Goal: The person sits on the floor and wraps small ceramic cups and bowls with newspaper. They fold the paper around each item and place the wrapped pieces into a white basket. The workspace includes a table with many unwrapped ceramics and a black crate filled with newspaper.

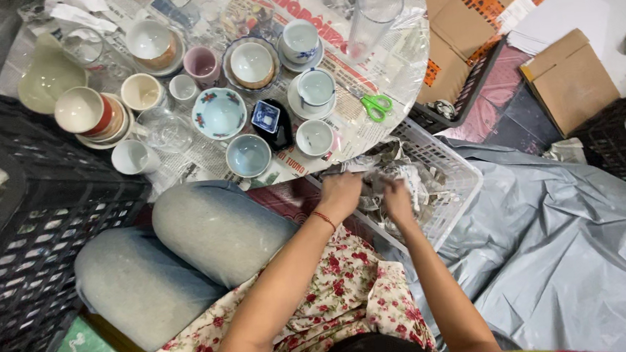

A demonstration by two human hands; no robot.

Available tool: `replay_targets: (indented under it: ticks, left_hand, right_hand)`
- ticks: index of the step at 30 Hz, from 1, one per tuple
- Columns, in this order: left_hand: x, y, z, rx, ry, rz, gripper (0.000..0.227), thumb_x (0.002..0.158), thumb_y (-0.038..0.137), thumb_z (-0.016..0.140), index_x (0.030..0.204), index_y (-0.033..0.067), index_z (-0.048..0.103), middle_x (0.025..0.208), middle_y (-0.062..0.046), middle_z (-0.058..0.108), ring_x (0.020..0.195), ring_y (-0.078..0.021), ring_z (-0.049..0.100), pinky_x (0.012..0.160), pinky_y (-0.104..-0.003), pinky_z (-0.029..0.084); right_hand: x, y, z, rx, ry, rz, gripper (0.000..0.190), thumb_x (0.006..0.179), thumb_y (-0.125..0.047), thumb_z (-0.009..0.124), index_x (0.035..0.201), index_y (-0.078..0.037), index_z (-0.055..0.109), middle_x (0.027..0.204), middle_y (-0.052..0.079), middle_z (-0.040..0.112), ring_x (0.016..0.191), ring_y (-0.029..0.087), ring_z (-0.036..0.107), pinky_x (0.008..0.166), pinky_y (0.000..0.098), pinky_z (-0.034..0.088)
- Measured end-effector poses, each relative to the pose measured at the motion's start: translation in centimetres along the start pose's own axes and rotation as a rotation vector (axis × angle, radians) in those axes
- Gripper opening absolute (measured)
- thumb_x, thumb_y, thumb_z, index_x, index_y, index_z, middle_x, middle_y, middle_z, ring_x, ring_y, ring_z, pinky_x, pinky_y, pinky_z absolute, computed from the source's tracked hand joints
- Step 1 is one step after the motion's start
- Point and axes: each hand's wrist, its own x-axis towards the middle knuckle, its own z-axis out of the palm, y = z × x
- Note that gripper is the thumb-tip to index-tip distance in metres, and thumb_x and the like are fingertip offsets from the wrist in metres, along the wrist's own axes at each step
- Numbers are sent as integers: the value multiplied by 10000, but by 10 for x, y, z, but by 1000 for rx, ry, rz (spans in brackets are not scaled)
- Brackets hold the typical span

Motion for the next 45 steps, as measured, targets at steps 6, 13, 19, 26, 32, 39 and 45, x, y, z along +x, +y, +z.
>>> replay_targets:
  ticks: [6, 13, 19, 26, 32, 39, 45]
  left_hand:
    - [0, 23, -53, -159, -205, 27, 562, 881, 286, 700, 1385, 91, 545, 1271, -179, 641, 1124, -338, 661, 867, -518, 540]
    - [-16, 55, -107, -659, -190, 188, 1217, 683, 622, 839, 1603, 82, 255, 1538, -264, 429, 1370, -394, 522, 1139, -456, 444]
    - [-33, 28, -131, -1283, -225, 233, 1138, 780, 635, 778, 1636, 53, 305, 1595, -248, 461, 1465, -342, 467, 1195, -436, 416]
    - [-78, 28, -157, -1608, -145, 169, 939, 909, 294, 780, 1623, 58, 218, 1675, -183, 304, 1541, -290, 322, 1239, -414, 316]
    - [-125, 0, -209, -1974, 101, 236, 981, 885, 253, 812, 1653, 51, 236, 1639, -156, 369, 1425, -302, 434, 1217, -467, 391]
    - [-119, -11, -179, -2315, -50, 321, 892, 929, 306, 757, 1637, 91, 260, 1543, -95, 502, 1389, -236, 543, 1161, -436, 471]
    - [-118, -23, -143, -2095, 55, 119, 685, 1000, 95, 723, 1597, -35, 413, 1387, -130, 630, 1285, -232, 606, 1118, -438, 506]
  right_hand:
    - [-21, -42, -53, 156, 112, -162, 206, 927, -91, 662, 1125, -34, 662, 957, 93, 721, 698, 175, 615, 648, 358, 507]
    - [-57, -113, -106, 710, 33, -225, 370, 1031, -61, 535, 1400, -76, 535, 1418, 75, 576, 1211, 145, 549, 1034, 293, 436]
    - [-87, -192, -139, 829, -111, -358, 548, 1065, -283, 519, 1570, -89, 434, 1484, 187, 579, 1344, 216, 586, 1151, 339, 456]
    - [-120, -264, -126, 770, -375, -552, 1022, 829, -279, 780, 1657, -107, 206, 1544, 228, 532, 1306, 300, 557, 1102, 404, 447]
    - [-140, -295, -119, 455, -311, -769, 1227, 750, 57, 804, 1653, -173, 6, 1679, 214, 323, 1573, 316, 331, 1286, 460, 288]
    - [-157, -309, -109, 530, -432, -695, 1188, 719, 147, 705, 1624, -202, 18, 1716, 193, 215, 1610, 330, 189, 1269, 520, 251]
    - [-158, -311, -109, 542, -388, -741, 1140, 769, 158, 746, 1606, -212, 66, 1682, 206, 259, 1538, 359, 325, 1216, 524, 363]
